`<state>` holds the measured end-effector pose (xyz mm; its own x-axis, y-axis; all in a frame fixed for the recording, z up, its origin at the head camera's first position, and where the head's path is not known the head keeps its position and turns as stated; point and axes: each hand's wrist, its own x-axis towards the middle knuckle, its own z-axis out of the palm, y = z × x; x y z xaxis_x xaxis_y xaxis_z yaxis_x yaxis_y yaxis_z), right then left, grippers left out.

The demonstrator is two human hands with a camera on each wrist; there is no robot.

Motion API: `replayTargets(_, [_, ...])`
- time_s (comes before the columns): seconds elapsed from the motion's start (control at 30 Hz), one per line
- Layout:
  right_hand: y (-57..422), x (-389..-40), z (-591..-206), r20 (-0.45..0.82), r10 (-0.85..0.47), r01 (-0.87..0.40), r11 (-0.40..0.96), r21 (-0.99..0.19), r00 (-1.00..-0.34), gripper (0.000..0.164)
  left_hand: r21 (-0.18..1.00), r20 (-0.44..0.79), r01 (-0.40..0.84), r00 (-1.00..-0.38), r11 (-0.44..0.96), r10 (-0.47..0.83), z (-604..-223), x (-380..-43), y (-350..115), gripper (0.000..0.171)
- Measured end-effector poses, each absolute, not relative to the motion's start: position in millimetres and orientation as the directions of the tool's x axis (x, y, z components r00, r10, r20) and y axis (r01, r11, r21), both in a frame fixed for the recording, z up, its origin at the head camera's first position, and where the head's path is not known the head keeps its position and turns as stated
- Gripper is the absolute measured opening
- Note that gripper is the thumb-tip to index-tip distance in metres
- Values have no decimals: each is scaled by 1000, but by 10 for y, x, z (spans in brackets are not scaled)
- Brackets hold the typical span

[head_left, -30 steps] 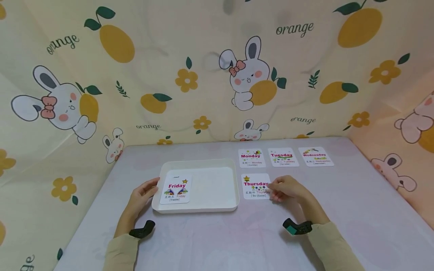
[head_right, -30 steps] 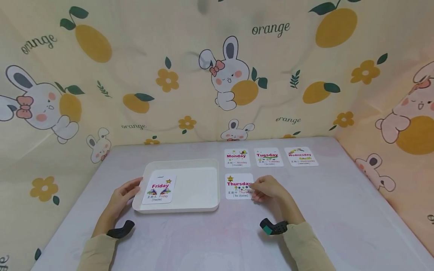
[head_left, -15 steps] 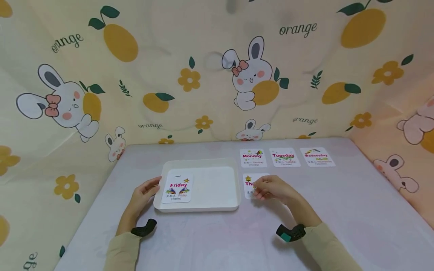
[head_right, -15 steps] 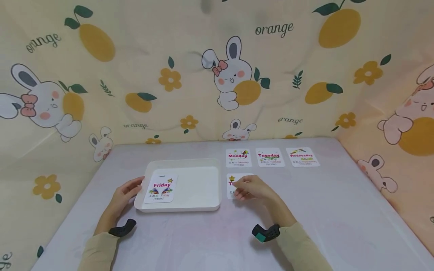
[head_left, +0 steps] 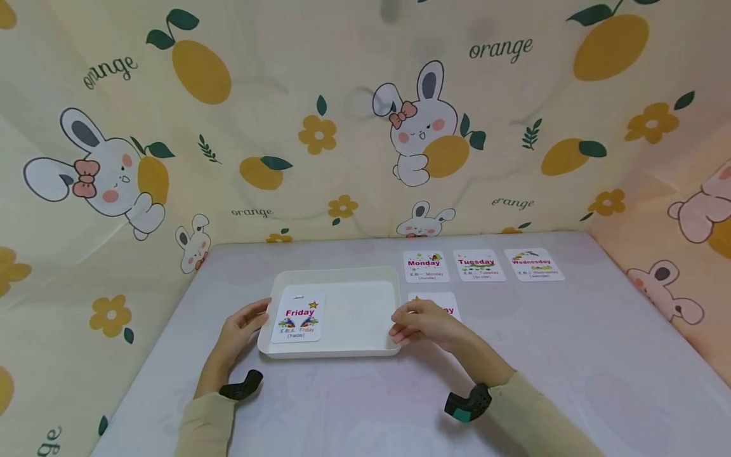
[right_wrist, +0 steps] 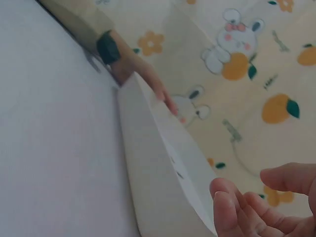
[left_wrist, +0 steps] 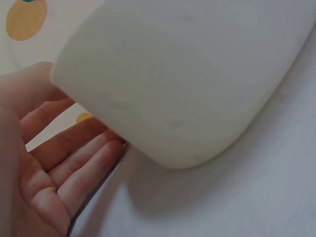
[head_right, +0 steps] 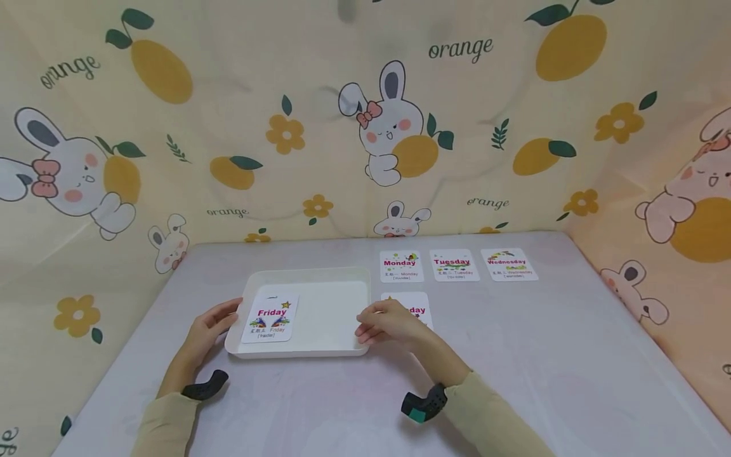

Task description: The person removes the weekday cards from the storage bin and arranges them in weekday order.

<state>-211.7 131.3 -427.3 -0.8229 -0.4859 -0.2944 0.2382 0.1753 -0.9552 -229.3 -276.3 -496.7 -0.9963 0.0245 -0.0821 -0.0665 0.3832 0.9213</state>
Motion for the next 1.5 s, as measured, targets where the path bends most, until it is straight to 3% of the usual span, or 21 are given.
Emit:
replayTargets(0.43, [846,-2186,-4336,-314,-437,280,143,-949,-843,40,918,-81,-66,-996,391,24,-4972,-2297,-2759,51])
replayTargets(0.77, [574,-2244,-4441,-333,-446,319,108,-941,-831,37,911,-87,-74,-996,405,15,-4977,-2300,-2757,49])
replayTargets(1.03, [335,-2256,-4500,-407,-390,413,74,-908,-826,33,914,-93,-80,-996,399,14,-4944,-2284,-2753,49])
replayTargets(1.5, [46,-2247,-4495,-433,-334,448,33,-893,-837,32,918,-74,-60,-997,391,21,-4952,-2292,-2747,49])
